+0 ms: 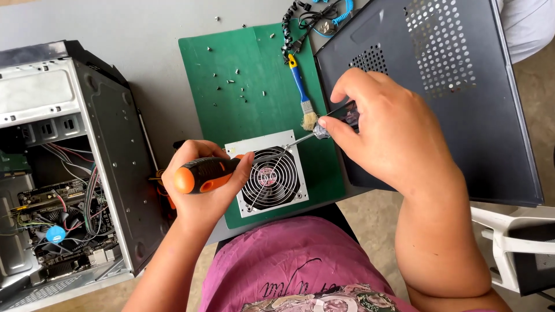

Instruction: Disassembling and reassembling a computer power supply unit by removing the fan grill and opening the casing with a screwdriver.

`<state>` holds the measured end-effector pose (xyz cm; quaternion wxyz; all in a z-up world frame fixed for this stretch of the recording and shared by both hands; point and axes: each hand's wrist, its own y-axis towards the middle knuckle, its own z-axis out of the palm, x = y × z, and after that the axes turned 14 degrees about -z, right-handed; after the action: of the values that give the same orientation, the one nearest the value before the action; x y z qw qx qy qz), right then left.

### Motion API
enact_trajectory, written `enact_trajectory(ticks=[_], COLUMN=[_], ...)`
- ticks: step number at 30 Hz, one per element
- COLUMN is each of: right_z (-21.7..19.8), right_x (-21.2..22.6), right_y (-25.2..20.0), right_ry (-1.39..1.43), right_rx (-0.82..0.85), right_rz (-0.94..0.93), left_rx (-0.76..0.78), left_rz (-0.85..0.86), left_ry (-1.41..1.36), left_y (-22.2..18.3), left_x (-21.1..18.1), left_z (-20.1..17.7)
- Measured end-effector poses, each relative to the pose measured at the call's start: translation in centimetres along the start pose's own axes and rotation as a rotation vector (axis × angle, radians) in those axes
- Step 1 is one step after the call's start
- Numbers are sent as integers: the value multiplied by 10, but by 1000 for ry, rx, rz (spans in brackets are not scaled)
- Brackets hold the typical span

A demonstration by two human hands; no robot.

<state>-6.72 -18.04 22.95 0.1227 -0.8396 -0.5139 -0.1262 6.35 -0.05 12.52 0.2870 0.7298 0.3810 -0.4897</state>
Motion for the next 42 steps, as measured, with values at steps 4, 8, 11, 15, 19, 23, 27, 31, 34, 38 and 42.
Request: enact_trajectory(ticks=[4, 8, 11, 15, 19, 23, 27, 31, 34, 38, 42], right_z=[-1, -1, 0, 0, 0, 0, 0, 1, 0, 0, -4], right_x=[-7, -11, -14, -16, -17, -17, -15, -15, -15, -15, -13], right_y=[0, -2, -3, -2, -1, 1, 3, 2, 2, 1, -1], right_ry=[21, 40, 45, 54, 39, 27, 22, 15, 14, 24, 9], right_rx=[-22, -33, -45, -54, -63, -51, -54, -58, -52, -49, -30], right_rz=[-20, -19, -32, -28, -80, -76, -86, -85, -83, -75, -54], left_rx=[-24, -49, -76, -72, -84, -105, -119, -103, -104, -81, -91], left_rz=[-8, -23, -8, 30, 33, 10, 37, 18, 44, 58, 57], left_ry=[45, 74, 86, 104, 117, 153, 160, 244, 224, 130, 50], left_y=[1, 2, 2, 3, 4, 4, 0, -6, -11, -18, -23], left_x=[1, -2, -3, -2, 0, -5, -3, -1, 3, 8, 21], left_z=[6, 12, 15, 18, 22, 26, 33, 38, 38, 33, 30])
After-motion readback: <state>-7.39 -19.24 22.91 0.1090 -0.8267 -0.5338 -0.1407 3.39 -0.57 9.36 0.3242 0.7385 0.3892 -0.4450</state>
